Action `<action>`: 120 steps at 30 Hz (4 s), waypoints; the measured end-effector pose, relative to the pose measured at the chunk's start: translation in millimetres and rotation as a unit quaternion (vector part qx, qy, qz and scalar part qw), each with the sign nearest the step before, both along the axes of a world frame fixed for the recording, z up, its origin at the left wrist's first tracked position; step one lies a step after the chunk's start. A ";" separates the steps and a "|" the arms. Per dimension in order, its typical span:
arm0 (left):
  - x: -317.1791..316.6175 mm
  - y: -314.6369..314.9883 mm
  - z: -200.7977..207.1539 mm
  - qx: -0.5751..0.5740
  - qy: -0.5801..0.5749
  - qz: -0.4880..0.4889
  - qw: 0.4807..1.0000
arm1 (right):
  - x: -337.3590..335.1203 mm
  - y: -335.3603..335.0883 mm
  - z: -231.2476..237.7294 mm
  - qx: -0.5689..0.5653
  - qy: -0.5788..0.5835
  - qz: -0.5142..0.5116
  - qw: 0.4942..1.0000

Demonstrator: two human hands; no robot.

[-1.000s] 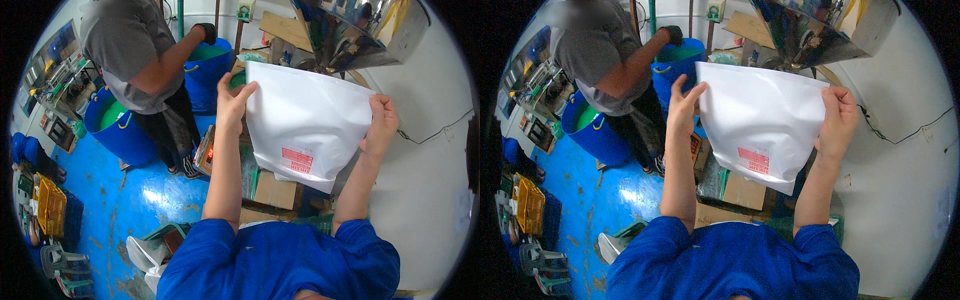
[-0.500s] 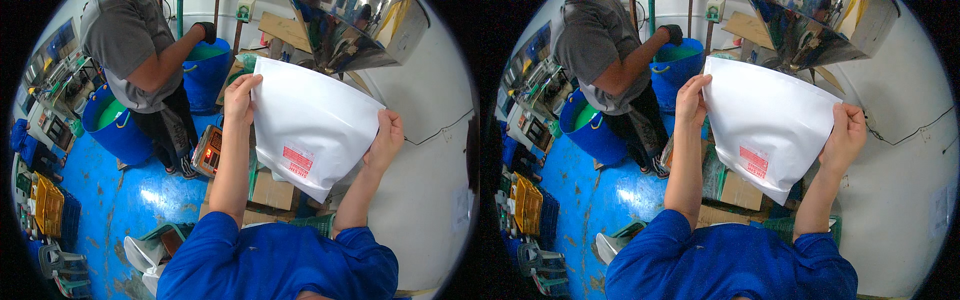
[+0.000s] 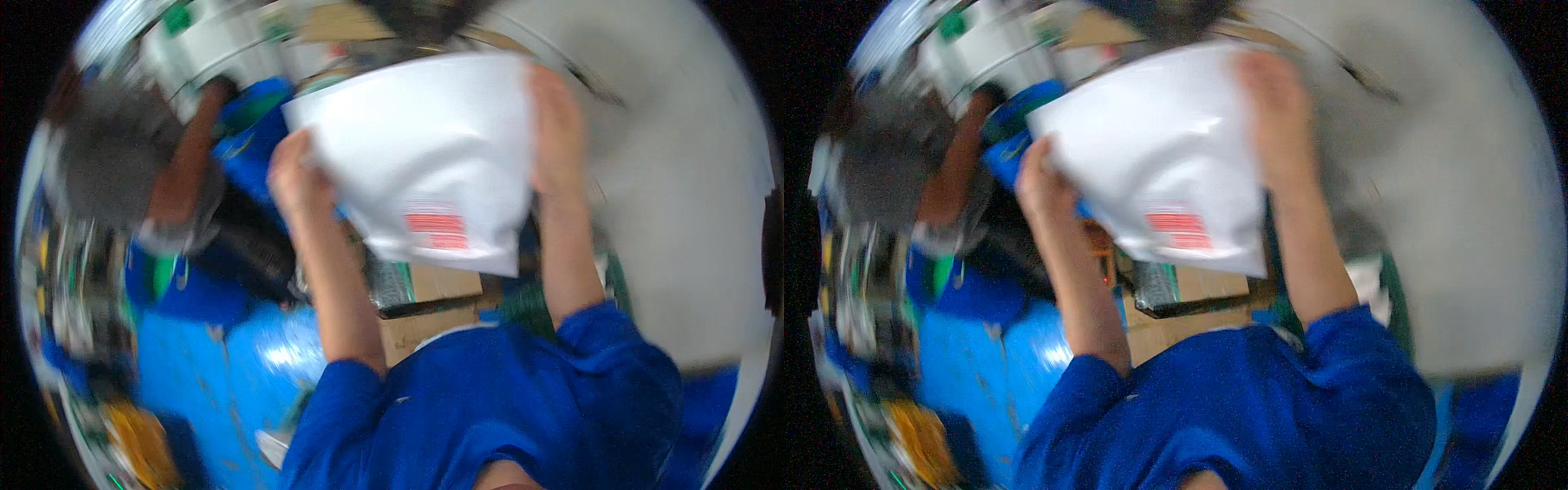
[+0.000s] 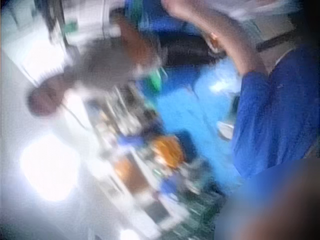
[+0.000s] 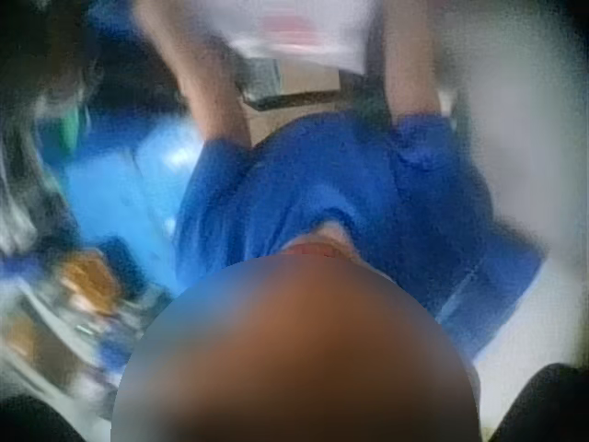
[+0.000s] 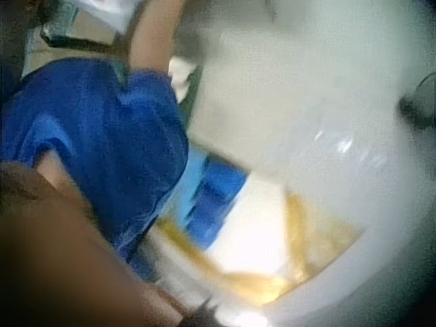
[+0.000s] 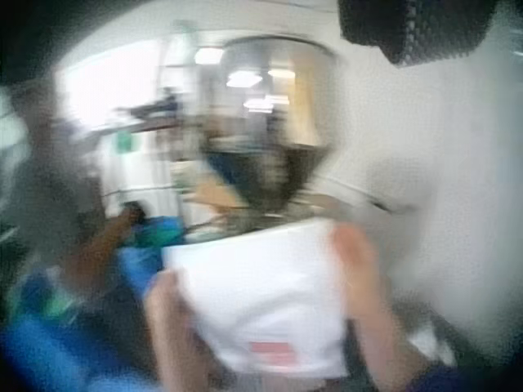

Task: The person places a cardboard sheet on the floor, then repeatedly scoops green powder from a blue barrel into white bags using a green scoop. Each filled bag is placed on a digital scale, then set aside in a green crate. The person also handles empty bags and adjusts the scale during the process.

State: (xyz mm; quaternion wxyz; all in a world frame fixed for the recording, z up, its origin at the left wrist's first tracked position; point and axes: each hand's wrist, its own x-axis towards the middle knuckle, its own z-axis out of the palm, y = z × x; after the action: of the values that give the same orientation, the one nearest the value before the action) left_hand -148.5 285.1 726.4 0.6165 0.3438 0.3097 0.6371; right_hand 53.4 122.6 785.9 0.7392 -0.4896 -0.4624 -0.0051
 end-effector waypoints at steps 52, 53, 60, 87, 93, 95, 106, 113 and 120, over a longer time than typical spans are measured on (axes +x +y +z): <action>270.5 -143.0 -46.8 0.171 0.136 -0.700 0.680 | 128.0 -144.0 -148.1 -0.227 0.150 -0.410 0.871; 283.6 -144.7 -41.2 0.170 0.038 -0.650 0.739 | 120.5 -120.5 -134.0 -0.268 0.048 -0.340 0.900; 218.4 -64.1 -11.2 0.174 -0.071 -0.382 0.905 | 163.4 -109.4 -53.8 -0.105 -0.270 -0.638 0.714; 42.4 -124.0 3.6 0.237 -0.025 0.088 0.967 | 29.3 -34.8 180.1 -0.184 -0.555 0.119 0.802; 0.1 -98.1 25.7 0.266 -0.080 0.082 0.957 | 58.1 -2.8 159.7 -0.272 -0.403 0.182 0.855; -6.9 -95.2 28.0 0.272 -0.088 0.092 0.954 | 58.2 -1.5 154.5 -0.291 -0.369 0.257 0.844; -36.6 -91.5 -3.4 0.214 -0.128 0.083 0.965 | 48.6 23.3 126.4 -0.324 -0.296 0.353 0.826; -58.1 -89.3 -29.9 0.187 -0.097 0.154 0.965 | 30.1 43.0 110.9 -0.336 -0.267 0.385 0.817; -62.1 -134.8 -7.8 0.224 -0.058 0.399 0.887 | -38.8 59.9 51.6 -0.080 -0.367 0.300 0.877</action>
State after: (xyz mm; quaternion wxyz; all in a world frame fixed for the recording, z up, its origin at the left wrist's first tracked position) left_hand -210.6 150.3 718.7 0.2335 0.2824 0.2331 0.9008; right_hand 14.6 182.5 837.5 0.4413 -0.3482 -0.8237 0.0746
